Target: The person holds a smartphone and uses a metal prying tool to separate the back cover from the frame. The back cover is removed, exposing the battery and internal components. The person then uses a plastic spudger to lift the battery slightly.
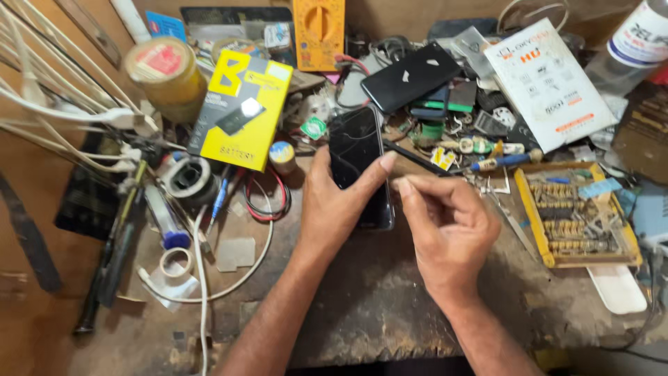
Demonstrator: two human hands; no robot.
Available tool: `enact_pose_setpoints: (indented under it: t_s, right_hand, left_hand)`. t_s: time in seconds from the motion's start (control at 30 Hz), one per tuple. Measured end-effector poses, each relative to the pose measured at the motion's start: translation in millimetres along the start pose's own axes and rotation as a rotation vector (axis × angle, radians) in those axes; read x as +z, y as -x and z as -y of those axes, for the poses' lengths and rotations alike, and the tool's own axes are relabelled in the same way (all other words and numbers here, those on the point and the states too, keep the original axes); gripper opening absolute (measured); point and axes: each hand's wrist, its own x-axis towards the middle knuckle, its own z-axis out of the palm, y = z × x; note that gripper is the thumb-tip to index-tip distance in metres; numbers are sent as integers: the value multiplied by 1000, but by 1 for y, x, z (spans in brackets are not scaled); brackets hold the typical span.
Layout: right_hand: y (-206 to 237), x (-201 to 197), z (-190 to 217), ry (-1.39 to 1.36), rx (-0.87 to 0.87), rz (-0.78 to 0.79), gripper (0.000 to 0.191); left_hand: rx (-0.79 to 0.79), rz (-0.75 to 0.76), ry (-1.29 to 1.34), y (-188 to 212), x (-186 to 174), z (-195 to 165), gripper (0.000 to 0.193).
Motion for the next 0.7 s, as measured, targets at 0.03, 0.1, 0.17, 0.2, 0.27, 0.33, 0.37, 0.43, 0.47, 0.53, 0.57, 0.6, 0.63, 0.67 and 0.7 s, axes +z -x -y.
enact_pose_setpoints:
  t_s: [0.03,0.1,0.17,0.2,0.27,0.33,0.37,0.43,0.47,0.53,0.57,0.6,0.63,0.67,0.7]
  right_hand:
    - [-4,0,-7,34,-34,3,10]
    - [-7,-2,-19,59,-48,43,8]
    - [-15,-4,-31,18,-73,86,9]
    - [-20,-2,-38,-23,-101,91,9]
    - [-27,-2,-48,-91,-131,120,8]
    - [-32,-10,-53,-117,-162,139,7]
    - [-32,-11,-56,-125,-176,144,6]
    - [-33,-14,-62,-137,-184,149,6]
    - [-34,-15,-64,-135,-188,147,6]
    - [-24,-24,-67,-147,-195,153,5]
    - [-23,-27,-70,-164,-201,163,5]
    - [-23,-28,-71,-182,-206,174,5]
    - [-25,-29,-72,-175,-243,188,6]
    - [-27,-32,-72,-168,-275,205,8]
    - [-28,-33,-73,-157,-297,220,9]
  left_hand:
    - [84,15,-4,-7,1,6,55]
    - [117,45,36,-19,1,20,57]
    - [160,54,145,-30,6,34,59]
    - [245,55,191,-35,9,40,60]
    - [221,30,77,-47,11,48,62]
    - [206,22,51,-47,23,52,64]
    - [208,23,67,-47,25,54,65]
    - [217,12,53,-50,29,56,67]
    - [232,1,31,-51,30,58,67]
    - [248,-14,2,-36,33,66,69]
    - [255,-19,-7,-37,33,70,70]
    - [261,-26,-17,-38,32,70,71]
    - [295,-4,25,-40,33,70,70]
    - [325,17,66,-43,35,69,69]
    - [344,41,107,-42,36,70,68]
